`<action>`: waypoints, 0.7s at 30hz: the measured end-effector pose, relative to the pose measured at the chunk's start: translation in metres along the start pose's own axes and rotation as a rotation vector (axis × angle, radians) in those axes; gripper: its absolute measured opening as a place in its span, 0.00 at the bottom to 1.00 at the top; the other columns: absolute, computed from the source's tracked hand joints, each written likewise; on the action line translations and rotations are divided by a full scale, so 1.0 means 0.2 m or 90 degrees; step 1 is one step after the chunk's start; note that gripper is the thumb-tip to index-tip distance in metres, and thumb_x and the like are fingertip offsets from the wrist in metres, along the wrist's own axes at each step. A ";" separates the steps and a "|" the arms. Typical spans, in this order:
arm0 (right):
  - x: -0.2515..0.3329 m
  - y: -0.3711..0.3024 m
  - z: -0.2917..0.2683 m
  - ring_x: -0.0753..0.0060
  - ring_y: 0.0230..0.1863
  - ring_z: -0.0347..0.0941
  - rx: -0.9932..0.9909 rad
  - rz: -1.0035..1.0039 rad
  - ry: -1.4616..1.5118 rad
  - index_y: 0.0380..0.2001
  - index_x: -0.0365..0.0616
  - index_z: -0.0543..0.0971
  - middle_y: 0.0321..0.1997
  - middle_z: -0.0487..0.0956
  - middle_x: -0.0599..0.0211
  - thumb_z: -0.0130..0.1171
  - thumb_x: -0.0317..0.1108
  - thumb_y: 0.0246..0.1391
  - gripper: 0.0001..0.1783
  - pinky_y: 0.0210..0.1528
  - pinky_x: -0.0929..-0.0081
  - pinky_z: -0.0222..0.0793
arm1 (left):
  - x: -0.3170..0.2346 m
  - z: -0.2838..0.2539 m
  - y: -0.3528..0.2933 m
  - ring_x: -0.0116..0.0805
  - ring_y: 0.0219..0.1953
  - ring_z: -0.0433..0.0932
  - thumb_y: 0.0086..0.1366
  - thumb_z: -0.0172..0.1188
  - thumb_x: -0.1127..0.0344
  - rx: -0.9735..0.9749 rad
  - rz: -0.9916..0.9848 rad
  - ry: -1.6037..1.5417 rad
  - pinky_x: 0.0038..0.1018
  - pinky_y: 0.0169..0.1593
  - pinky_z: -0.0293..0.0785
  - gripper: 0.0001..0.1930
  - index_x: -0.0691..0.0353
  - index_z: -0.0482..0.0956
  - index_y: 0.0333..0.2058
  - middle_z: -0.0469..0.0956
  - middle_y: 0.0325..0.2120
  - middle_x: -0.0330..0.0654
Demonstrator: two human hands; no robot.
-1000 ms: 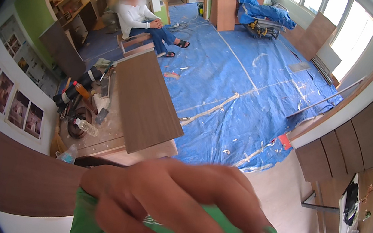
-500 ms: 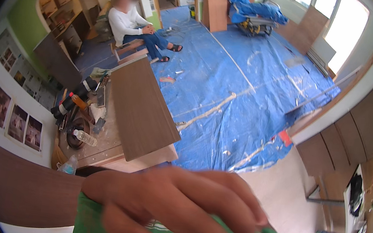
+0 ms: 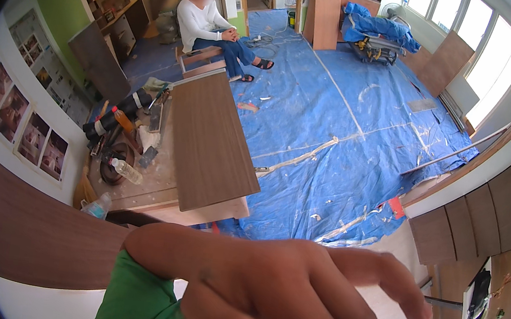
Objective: The person uses a hammer to tap a wooden drawer front onto a drawer box. They repeatedly adjust the alignment and strike the edges to secure the piece. The person then flips the drawer to inspect the back and continues tapping the edges.
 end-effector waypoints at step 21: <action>0.13 -0.02 -0.04 0.67 0.15 0.70 0.020 -0.024 -0.111 0.47 0.42 0.76 0.27 0.80 0.58 0.59 0.27 0.57 0.15 0.14 0.66 0.62 | -0.32 0.02 0.17 0.51 0.54 0.76 0.53 0.75 0.64 0.179 -0.302 0.345 0.45 0.54 0.75 0.11 0.51 0.90 0.37 0.83 0.45 0.42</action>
Point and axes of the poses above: each hand's wrist, its own y-axis towards the middle knuckle, its own z-axis out of the palm, x = y × z, the point moved 1 cm from there along y, towards the middle knuckle
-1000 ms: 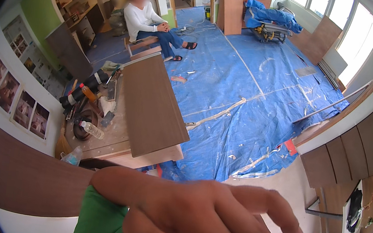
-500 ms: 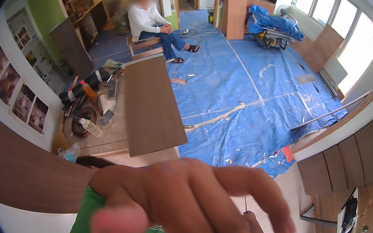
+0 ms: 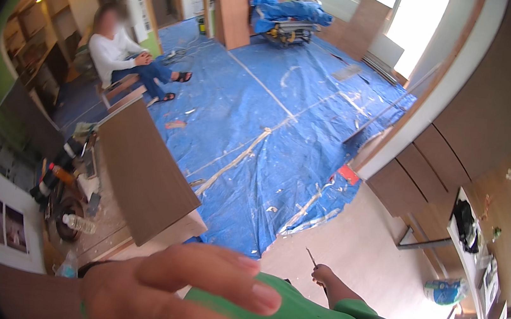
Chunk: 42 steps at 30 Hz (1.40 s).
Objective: The person uses a hammer to tap a wooden drawer front onto a drawer box. They repeatedly adjust the alignment and strike the edges to secure the piece. The person then flips the drawer to inspect the back and continues tapping the edges.
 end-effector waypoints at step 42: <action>0.13 -0.16 -0.03 0.70 0.24 0.82 0.137 -0.039 0.037 0.33 0.41 0.79 0.21 0.79 0.67 0.69 0.34 0.55 0.09 0.23 0.69 0.74 | 0.38 0.85 -3.53 0.32 0.29 0.78 0.69 0.61 0.56 -0.169 -1.128 0.193 0.32 0.35 0.76 0.17 0.61 0.83 0.49 0.82 0.30 0.40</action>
Point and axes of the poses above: each hand's wrist, its own y-axis towards the middle knuckle, its own z-axis out of the palm, x = y × z, the point moved 1 cm from there along y, towards the middle knuckle
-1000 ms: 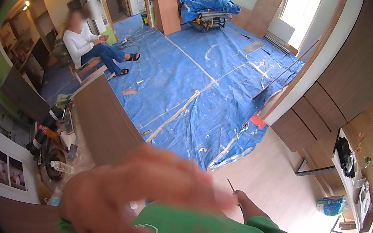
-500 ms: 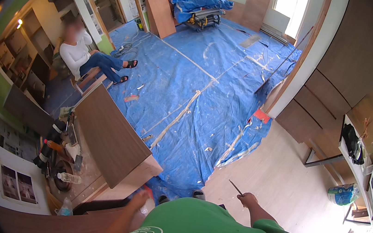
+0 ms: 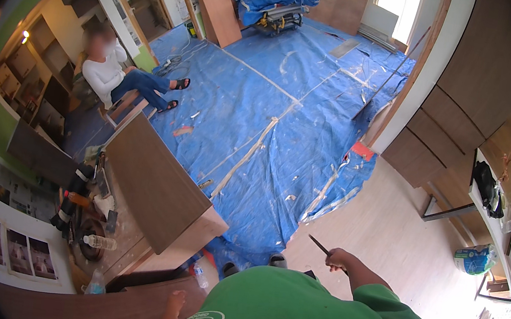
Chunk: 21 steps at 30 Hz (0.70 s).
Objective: The person uses a hammer to tap a wooden drawer front onto a drawer box. They repeatedly adjust the alignment and strike the edges to secure the piece. The person then flips the drawer to inspect the back and continues tapping the edges.
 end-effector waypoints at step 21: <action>-0.23 -0.01 0.01 0.63 0.27 0.85 -0.098 0.146 -0.198 0.38 0.31 0.83 0.34 0.84 0.54 0.70 0.47 0.57 0.24 0.26 0.65 0.81 | -0.48 0.10 -0.04 0.23 0.30 0.77 0.70 0.62 0.60 0.110 -0.161 -0.131 0.26 0.33 0.74 0.12 0.63 0.84 0.43 0.82 0.31 0.35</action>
Point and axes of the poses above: each hand's wrist, its own y-axis towards the middle knuckle, its own z-axis out of the palm, x = y × z, the point moved 1 cm from there along y, towards the middle knuckle
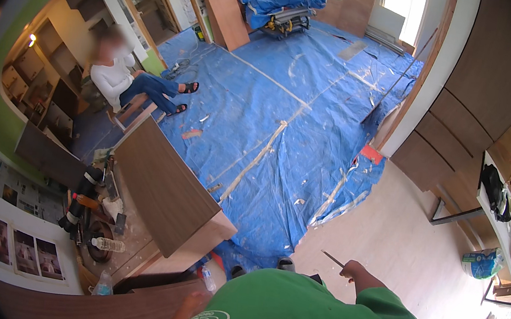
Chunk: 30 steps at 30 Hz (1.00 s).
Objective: The person uses a hammer to tap a wooden drawer front onto a drawer box. They repeatedly adjust the alignment and strike the edges to secure the piece. The person then flips the drawer to inspect the back and continues tapping the edges.
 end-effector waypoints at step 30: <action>0.11 0.15 -0.06 0.42 0.32 0.80 0.080 0.019 0.175 0.47 0.34 0.73 0.35 0.76 0.45 0.52 0.24 0.63 0.10 0.31 0.39 0.83 | -0.71 -0.07 0.17 0.58 0.74 0.53 0.63 0.62 0.52 -0.440 0.398 0.393 0.50 0.74 0.51 0.42 0.65 0.58 0.70 0.53 0.73 0.57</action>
Point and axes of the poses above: each hand's wrist, its own y-axis towards the middle knuckle, its own z-axis out of the palm, x = y × z, the point moved 1 cm from there along y, towards the middle knuckle
